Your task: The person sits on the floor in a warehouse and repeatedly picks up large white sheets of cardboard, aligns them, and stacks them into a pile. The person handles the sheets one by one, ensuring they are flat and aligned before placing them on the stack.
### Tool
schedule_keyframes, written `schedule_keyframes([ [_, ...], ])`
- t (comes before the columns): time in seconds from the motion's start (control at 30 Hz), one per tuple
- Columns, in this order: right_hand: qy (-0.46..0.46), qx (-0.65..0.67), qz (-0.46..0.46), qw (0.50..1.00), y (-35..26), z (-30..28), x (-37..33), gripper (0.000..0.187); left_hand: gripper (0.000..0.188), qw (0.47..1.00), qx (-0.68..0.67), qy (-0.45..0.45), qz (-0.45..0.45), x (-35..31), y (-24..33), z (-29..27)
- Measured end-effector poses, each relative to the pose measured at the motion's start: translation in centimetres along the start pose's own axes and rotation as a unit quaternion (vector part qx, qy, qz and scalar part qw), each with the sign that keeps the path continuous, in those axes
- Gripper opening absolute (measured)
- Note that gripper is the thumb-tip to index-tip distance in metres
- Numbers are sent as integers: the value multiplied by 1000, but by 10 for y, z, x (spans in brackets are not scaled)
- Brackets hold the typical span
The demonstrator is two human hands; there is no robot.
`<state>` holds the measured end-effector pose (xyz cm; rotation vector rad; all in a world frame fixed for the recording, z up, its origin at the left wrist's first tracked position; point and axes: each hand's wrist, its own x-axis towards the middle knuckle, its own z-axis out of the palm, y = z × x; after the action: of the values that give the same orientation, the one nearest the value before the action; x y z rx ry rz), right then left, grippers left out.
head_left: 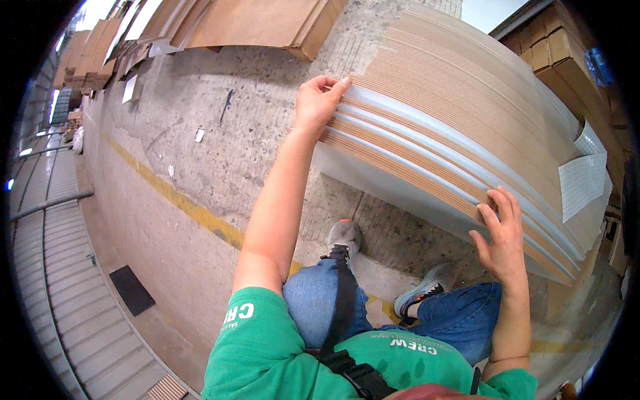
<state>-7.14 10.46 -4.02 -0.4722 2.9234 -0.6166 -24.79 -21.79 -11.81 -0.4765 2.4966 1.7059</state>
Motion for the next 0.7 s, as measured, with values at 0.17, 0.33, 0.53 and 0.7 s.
schedule_keyframes([
  [0.17,0,-5,-3,1000,2,0,-1,46,27,1000,-16,11,-18,-1,5,0],
  [0.33,1,-11,-1,1000,3,-1,0,46,22,999,-27,21,-29,-1,8,1],
  [0.53,1,-13,-2,1000,-1,2,-1,49,18,997,-72,37,-20,-3,3,-2],
  [0.7,-7,-14,-9,1000,-12,0,-5,49,15,997,-63,25,-43,-12,8,-11],
])
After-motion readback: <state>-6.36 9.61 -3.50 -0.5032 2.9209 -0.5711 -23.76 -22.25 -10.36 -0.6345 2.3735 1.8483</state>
